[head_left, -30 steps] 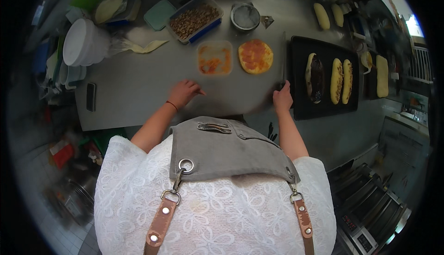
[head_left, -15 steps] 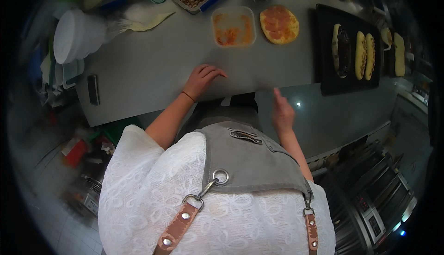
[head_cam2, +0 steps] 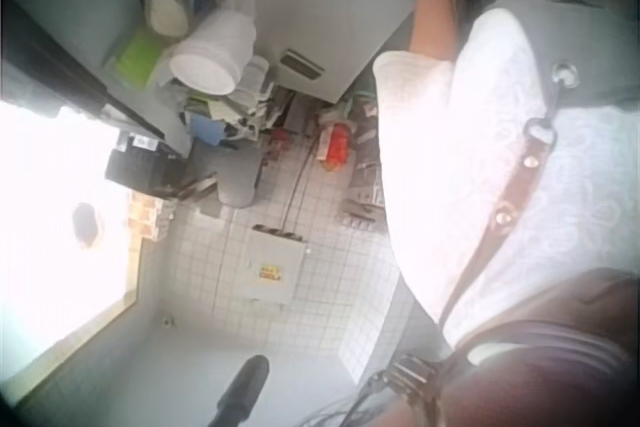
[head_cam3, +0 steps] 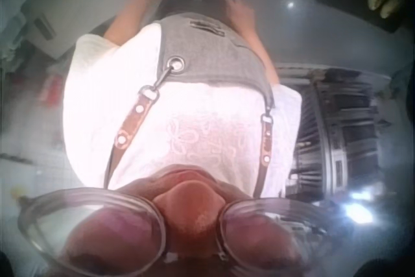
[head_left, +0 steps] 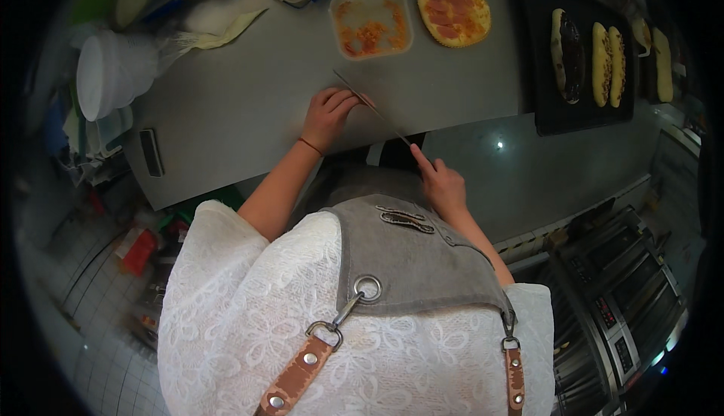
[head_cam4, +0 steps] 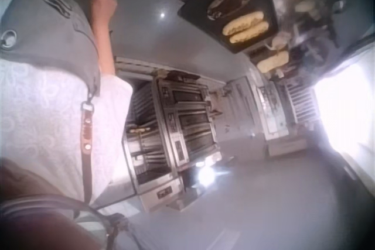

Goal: The person assembles a small pizza by spreading sauce, placing ham slices, and adding corn and cheese. They use a knife to cut the ham and a piping bag to apply sauce, then retrieve cheese from a refrigerator and sprinkle it over the toppings.

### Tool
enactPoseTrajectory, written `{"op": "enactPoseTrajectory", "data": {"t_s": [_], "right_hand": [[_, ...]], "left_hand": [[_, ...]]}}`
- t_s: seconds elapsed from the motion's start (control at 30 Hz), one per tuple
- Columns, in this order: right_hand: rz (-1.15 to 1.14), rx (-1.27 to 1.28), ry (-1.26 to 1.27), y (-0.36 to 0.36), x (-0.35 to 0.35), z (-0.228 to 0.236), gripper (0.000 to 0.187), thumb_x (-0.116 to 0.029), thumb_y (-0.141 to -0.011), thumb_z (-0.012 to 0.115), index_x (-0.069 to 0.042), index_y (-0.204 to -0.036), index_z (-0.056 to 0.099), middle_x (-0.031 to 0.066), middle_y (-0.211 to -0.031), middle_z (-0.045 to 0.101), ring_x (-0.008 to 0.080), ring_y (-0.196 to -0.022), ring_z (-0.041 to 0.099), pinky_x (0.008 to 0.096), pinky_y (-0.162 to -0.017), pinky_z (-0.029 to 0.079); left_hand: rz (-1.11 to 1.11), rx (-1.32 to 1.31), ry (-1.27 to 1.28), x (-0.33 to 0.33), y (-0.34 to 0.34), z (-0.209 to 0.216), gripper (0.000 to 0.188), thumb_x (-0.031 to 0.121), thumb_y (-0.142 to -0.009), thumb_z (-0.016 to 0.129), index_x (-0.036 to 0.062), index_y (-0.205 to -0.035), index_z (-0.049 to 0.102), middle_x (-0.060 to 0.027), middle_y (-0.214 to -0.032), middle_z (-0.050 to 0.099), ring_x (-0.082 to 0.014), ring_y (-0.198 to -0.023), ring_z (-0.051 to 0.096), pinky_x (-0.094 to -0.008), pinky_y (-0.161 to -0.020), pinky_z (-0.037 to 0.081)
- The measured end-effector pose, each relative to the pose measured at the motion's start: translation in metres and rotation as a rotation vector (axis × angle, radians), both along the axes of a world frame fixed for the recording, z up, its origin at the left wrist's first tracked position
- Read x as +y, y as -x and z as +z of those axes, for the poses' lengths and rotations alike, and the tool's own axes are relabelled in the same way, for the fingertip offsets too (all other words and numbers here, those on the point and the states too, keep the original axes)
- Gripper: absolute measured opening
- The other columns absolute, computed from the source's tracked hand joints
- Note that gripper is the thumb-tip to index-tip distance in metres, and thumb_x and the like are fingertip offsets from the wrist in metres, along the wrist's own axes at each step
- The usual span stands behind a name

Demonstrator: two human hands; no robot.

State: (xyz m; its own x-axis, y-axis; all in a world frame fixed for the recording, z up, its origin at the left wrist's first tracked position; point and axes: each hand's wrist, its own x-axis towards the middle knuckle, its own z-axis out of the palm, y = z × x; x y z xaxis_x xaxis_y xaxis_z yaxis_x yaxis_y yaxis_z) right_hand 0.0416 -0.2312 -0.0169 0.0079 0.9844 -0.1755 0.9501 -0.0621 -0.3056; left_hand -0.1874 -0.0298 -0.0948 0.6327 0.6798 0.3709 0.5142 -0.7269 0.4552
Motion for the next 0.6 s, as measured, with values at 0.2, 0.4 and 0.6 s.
{"op": "enactPoseTrajectory", "data": {"t_s": [0.2, 0.4, 0.6], "right_hand": [[0.04, -0.019, -0.015, -0.015, -0.009, -0.006, 0.082, -0.001, -0.073, 0.059, -0.035, -0.146, 0.042, 0.007, -0.068, 0.042, 0.0227, -0.049, 0.049, 0.0355, -0.049, 0.046], [0.046, -0.026, -0.053, -0.023, -0.019, -0.015, 0.083, 0.0, -0.071, 0.059, -0.035, -0.145, 0.044, 0.006, -0.068, 0.041, 0.0222, -0.049, 0.047, 0.0347, -0.049, 0.046], [0.064, -0.012, -0.048, -0.031, -0.028, -0.023, 0.086, 0.0, -0.067, 0.059, -0.035, -0.144, 0.044, 0.006, -0.068, 0.041, 0.0219, -0.05, 0.047, 0.0345, -0.048, 0.045]], "left_hand": [[0.011, -0.012, -0.021, 0.0, -0.004, 0.002, 0.026, 0.004, -0.075, 0.072, 0.0158, -0.098, 0.067, 0.0033, -0.106, 0.064, -0.0208, -0.102, 0.057, -0.0341, -0.087, 0.046], [0.013, 0.012, -0.008, -0.001, -0.006, 0.002, 0.025, 0.003, -0.075, 0.073, 0.0149, -0.097, 0.067, 0.0023, -0.107, 0.065, -0.021, -0.103, 0.057, -0.0346, -0.088, 0.045], [0.038, 0.032, -0.019, -0.002, -0.006, 0.002, 0.028, 0.003, -0.075, 0.072, 0.0179, -0.098, 0.066, 0.0051, -0.106, 0.064, -0.0182, -0.103, 0.057, -0.0328, -0.086, 0.045]]}}
